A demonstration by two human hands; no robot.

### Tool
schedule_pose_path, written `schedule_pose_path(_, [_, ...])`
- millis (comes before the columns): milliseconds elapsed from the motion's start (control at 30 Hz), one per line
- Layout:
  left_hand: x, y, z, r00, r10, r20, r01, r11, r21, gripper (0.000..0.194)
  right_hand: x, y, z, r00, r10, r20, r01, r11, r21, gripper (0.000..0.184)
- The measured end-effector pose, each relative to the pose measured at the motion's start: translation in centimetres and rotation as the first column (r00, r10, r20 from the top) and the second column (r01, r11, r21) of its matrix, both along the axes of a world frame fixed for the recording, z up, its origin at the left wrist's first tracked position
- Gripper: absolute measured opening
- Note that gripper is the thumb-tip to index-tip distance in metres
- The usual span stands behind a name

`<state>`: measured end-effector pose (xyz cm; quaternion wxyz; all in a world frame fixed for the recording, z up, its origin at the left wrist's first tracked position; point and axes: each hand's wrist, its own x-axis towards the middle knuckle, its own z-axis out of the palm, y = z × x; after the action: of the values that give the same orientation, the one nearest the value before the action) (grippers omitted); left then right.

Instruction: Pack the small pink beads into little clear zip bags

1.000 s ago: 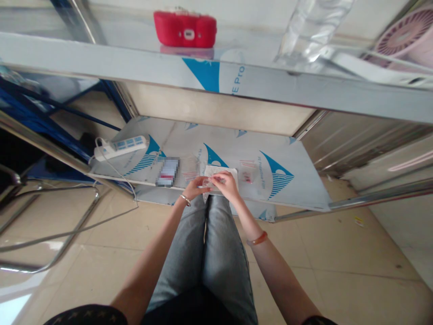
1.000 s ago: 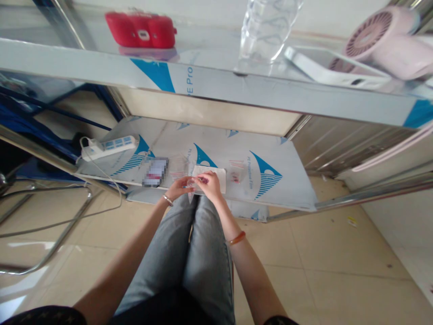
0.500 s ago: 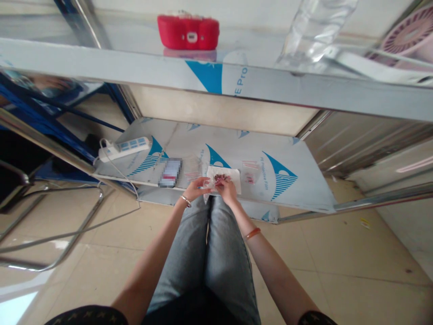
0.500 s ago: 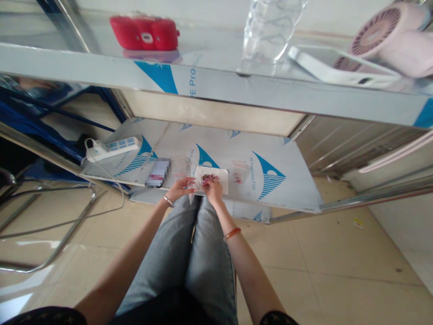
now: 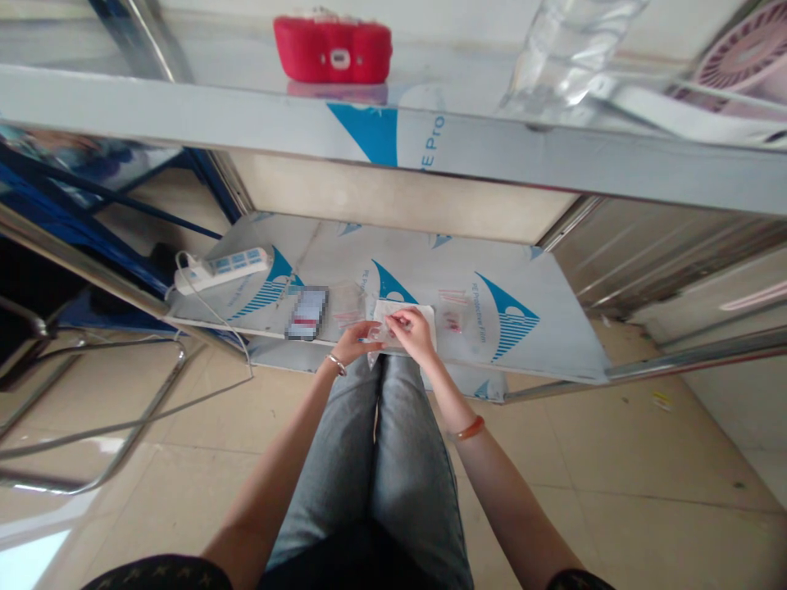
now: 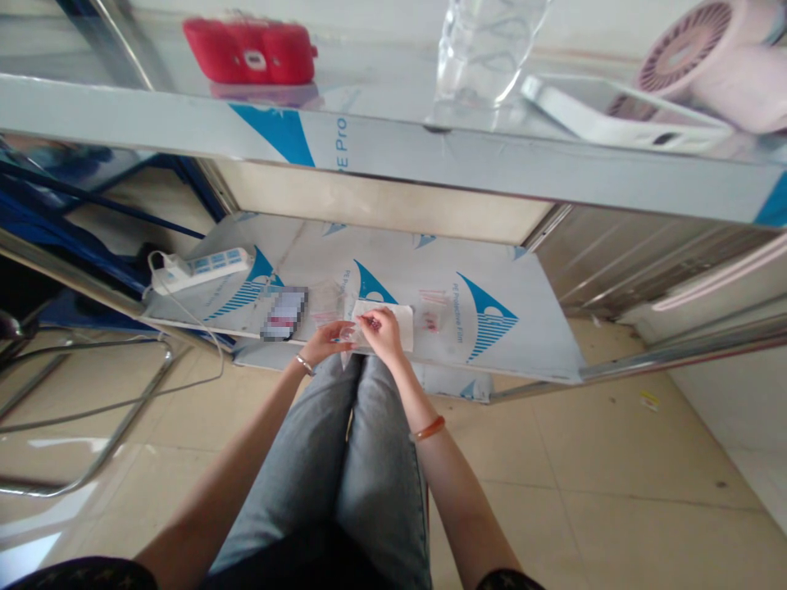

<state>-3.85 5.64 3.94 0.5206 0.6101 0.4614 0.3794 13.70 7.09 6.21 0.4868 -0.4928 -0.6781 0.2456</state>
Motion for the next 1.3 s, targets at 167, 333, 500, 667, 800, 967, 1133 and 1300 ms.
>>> schedule_pose_path(167, [0.1, -0.1, 0.6, 1.0, -0.024, 0.0, 0.024, 0.999, 0.037, 0.055, -0.2, -0.6, 1.3, 0.983, 0.174, 0.064, -0.17, 0.984, -0.06, 0.022])
schedule_pose_path(333, [0.1, -0.1, 0.6, 1.0, -0.022, 0.013, 0.022, 1.0, 0.006, 0.057, 0.6, 0.0, -0.5, 0.999, 0.033, 0.041, -0.03, 0.995, -0.091, 0.024])
schedule_pose_path(500, [0.1, -0.1, 0.7, 1.0, -0.01, 0.026, 0.01, 1.0, 0.014, 0.058, 1.4, 0.3, -3.8, 0.966, -0.024, 0.257, 0.082, 0.972, -0.218, 0.011])
schedule_pose_path(667, [-0.1, -0.5, 1.6, 0.999, -0.043, -0.001, 0.043, 0.999, 0.023, 0.061, 1.4, -0.4, -5.8, 0.911, -0.01, 0.411, 0.133, 0.953, -0.272, 0.015])
schedule_pose_path(800, [-0.4, -0.8, 1.9, 0.995, -0.058, -0.083, 0.062, 0.997, 0.046, 0.061, 1.2, -0.5, -5.6, 0.891, -0.001, 0.454, 0.14, 0.952, -0.272, 0.016])
schedule_pose_path(967, [-0.7, -0.8, 1.5, 0.991, -0.094, -0.099, 0.1, 0.993, 0.063, 0.06, 1.1, -0.4, -5.1, 0.877, 0.011, 0.481, 0.14, 0.95, -0.277, 0.018])
schedule_pose_path(1133, [-0.8, -0.8, 1.3, 0.989, -0.086, -0.116, 0.096, 0.992, 0.077, 0.064, 1.1, -0.5, -5.5, 0.891, -0.003, 0.455, 0.13, 0.96, -0.247, 0.018])
schedule_pose_path(1300, [-0.6, -1.0, 0.7, 0.994, -0.019, -0.109, 0.023, 0.999, 0.035, 0.067, 1.2, -0.5, -6.0, 0.925, -0.033, 0.38, 0.134, 0.961, -0.243, 0.017])
